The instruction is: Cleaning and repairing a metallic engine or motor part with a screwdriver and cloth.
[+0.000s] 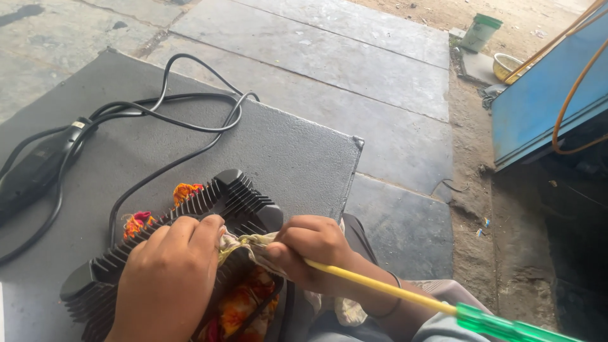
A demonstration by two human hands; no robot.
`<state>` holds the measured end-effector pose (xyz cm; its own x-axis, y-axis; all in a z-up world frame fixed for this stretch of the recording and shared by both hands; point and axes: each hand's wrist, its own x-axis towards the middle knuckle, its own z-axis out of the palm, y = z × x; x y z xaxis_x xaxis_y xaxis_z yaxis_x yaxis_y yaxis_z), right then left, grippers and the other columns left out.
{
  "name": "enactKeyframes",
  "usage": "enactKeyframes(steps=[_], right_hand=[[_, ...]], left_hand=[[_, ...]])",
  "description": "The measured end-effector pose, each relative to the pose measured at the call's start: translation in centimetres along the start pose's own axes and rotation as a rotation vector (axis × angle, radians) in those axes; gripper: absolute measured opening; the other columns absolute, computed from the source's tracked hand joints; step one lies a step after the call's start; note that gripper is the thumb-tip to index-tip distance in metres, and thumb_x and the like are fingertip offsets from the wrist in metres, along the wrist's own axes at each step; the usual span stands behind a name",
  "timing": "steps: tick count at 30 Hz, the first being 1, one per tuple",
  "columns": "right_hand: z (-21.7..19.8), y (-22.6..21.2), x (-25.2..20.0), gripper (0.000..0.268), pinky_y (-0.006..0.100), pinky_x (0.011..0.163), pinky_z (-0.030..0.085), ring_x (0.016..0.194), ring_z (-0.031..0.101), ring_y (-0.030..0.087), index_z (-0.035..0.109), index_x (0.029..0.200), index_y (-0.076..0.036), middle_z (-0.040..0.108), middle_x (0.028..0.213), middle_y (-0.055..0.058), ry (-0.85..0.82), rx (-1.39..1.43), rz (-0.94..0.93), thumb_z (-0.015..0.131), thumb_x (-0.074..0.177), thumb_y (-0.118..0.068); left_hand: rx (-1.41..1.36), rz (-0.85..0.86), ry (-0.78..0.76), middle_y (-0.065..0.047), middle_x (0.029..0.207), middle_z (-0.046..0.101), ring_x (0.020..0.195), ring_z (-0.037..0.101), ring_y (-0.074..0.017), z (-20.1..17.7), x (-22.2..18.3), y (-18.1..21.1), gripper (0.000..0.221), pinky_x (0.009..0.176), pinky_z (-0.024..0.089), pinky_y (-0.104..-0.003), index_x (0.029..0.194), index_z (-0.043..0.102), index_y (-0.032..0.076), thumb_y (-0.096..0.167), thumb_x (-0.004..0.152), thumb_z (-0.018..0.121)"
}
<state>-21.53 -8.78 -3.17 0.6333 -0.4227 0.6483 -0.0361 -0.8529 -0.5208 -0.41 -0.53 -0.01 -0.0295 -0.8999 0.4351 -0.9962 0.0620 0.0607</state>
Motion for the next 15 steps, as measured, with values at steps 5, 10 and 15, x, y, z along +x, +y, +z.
enactKeyframes(steps=[5, 10, 15], right_hand=[[0.2, 0.2, -0.7, 0.028, 0.037, 0.057, 0.055, 0.064, 0.068, 0.025, 0.061, 0.081, 0.001, 0.066, 0.078, 0.014, -0.012, 0.037, -0.002, 0.066, 0.103, -0.016], [0.5, -0.2, -0.4, 0.030, 0.034, 0.058, 0.057, 0.066, 0.070, 0.023, 0.060, 0.078, -0.002, 0.068, 0.080, 0.012, 0.049, -0.027, -0.020, 0.068, 0.101, -0.018], [1.3, -0.5, 0.6, 0.025, 0.034, 0.057, 0.055, 0.066, 0.070, 0.022, 0.065, 0.082, -0.001, 0.068, 0.081, 0.012, 0.031, -0.031, -0.018, 0.067, 0.101, -0.017]], left_hand=[[-0.022, -0.001, 0.017, -0.001, 0.076, 0.062, 0.071, 0.066, -0.0201, -0.4, -0.2, 0.0, 0.022, 0.061, 0.054, -0.037, 0.105, 0.072, 0.012, 0.023, 0.087, 0.067], [-0.016, 0.028, -0.002, -0.002, 0.080, 0.061, 0.072, 0.064, -0.0175, -0.6, -0.2, -0.1, 0.027, 0.062, 0.053, -0.036, 0.112, 0.069, 0.008, 0.021, 0.088, 0.068], [-0.009, 0.031, 0.003, -0.001, 0.078, 0.059, 0.071, 0.064, -0.0175, -0.9, -0.1, 0.0, 0.027, 0.061, 0.053, -0.036, 0.110, 0.069, 0.009, 0.021, 0.086, 0.068]])
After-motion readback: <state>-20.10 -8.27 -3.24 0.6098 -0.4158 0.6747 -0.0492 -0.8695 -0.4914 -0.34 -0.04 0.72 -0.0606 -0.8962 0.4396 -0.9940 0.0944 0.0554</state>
